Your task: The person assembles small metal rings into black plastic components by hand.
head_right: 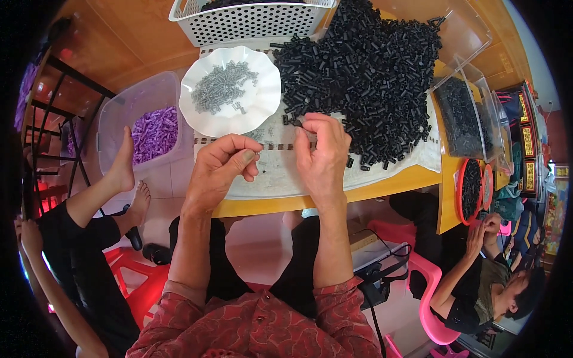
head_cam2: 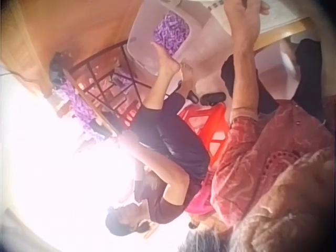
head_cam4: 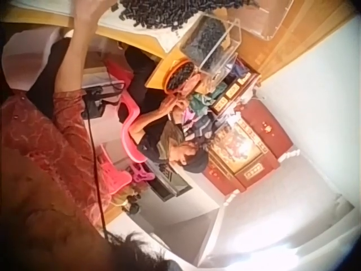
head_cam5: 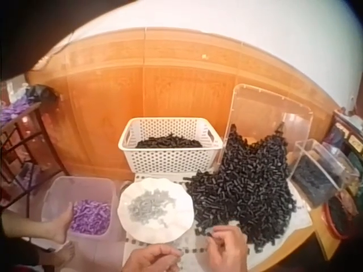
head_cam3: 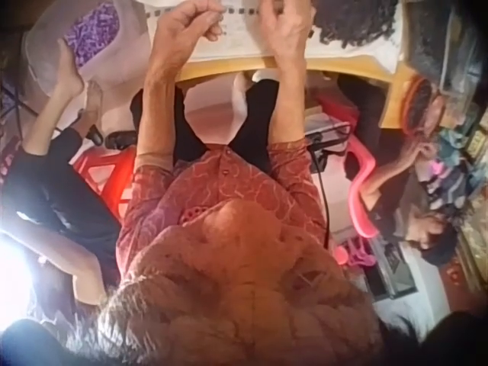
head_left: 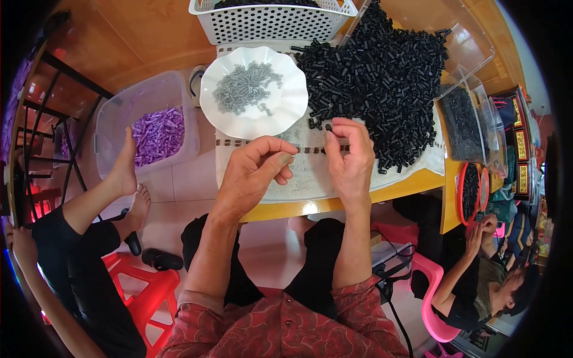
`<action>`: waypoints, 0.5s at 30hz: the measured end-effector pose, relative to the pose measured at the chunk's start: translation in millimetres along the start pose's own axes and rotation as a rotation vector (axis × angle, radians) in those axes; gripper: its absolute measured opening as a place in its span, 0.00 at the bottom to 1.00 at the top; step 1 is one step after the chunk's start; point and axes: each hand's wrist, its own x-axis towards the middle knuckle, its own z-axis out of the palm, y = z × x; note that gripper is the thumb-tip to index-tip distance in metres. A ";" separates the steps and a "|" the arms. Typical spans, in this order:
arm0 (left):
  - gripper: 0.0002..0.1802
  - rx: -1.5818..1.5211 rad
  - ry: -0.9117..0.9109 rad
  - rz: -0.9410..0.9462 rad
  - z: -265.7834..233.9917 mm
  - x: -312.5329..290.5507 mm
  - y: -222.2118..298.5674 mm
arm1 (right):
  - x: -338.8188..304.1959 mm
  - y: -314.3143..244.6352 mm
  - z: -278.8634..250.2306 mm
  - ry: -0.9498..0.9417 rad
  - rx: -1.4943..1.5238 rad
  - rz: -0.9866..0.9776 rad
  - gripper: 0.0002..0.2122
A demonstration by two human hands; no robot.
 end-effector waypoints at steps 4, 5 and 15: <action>0.08 -0.074 0.000 0.026 0.4 1.7 -3.9 | -3.1 -19.2 -6.9 -0.121 0.384 0.271 0.05; 0.08 -0.090 0.007 0.044 0.9 2.2 -4.5 | -4.3 -19.3 -7.2 -0.162 0.451 0.252 0.05; 0.09 -0.135 0.088 0.095 2.7 1.9 -1.4 | -4.3 -31.4 -6.2 -0.278 0.651 0.185 0.10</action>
